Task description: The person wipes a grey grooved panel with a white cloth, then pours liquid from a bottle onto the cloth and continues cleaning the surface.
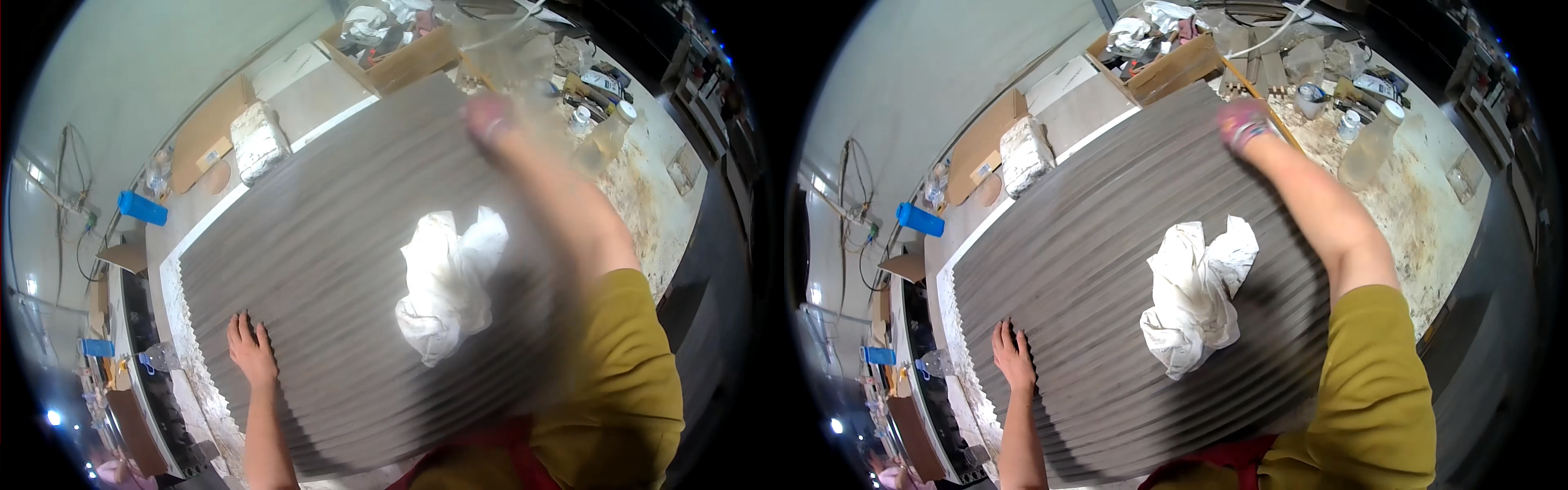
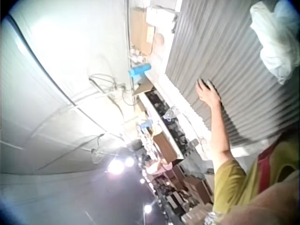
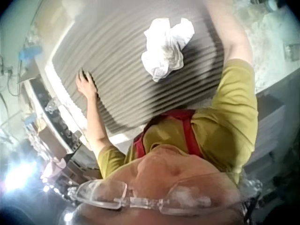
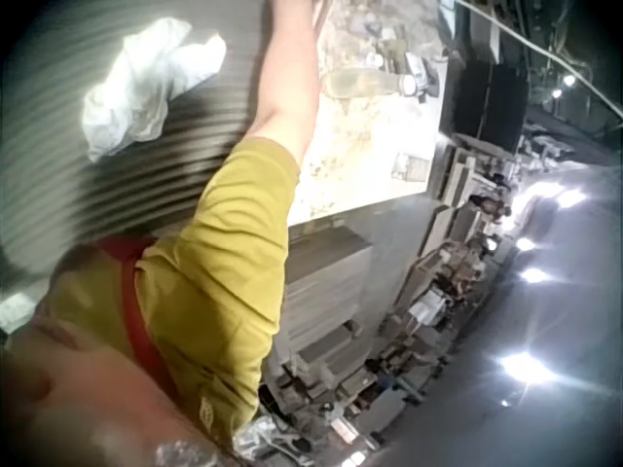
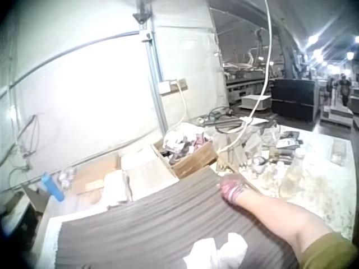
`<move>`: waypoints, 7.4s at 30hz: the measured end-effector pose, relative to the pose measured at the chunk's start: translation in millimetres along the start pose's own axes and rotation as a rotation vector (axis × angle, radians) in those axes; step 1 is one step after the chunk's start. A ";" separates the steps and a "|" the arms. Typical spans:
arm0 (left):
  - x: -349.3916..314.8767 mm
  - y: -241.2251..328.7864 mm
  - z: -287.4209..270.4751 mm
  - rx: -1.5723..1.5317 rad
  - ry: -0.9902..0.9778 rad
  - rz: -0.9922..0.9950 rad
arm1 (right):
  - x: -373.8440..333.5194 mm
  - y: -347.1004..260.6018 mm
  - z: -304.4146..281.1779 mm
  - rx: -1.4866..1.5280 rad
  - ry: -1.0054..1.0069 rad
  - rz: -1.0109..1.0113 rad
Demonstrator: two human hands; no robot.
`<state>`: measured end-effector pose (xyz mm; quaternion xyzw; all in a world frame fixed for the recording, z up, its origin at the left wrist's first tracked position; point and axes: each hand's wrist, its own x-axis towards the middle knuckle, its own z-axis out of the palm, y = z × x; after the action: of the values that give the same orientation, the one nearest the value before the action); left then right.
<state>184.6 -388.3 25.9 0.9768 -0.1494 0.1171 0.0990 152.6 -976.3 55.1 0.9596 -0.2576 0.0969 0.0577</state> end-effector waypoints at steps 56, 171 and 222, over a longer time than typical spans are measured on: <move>-150.2 -35.6 -77.6 -1.569 -0.341 -0.383 | -370.1 -328.4 -122.1 2.017 -0.719 0.036; 10.1 -112.3 -5.0 0.093 -0.086 0.036 | -30.5 -127.1 -18.1 0.488 0.036 -0.081; 16.5 -100.5 -14.7 0.032 -0.142 0.023 | 29.5 -313.1 41.6 0.376 0.217 -0.723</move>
<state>228.7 -295.4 28.2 0.9823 -0.1655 0.0510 0.0712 342.3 -727.8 1.9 0.9663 0.1257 0.2161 -0.0613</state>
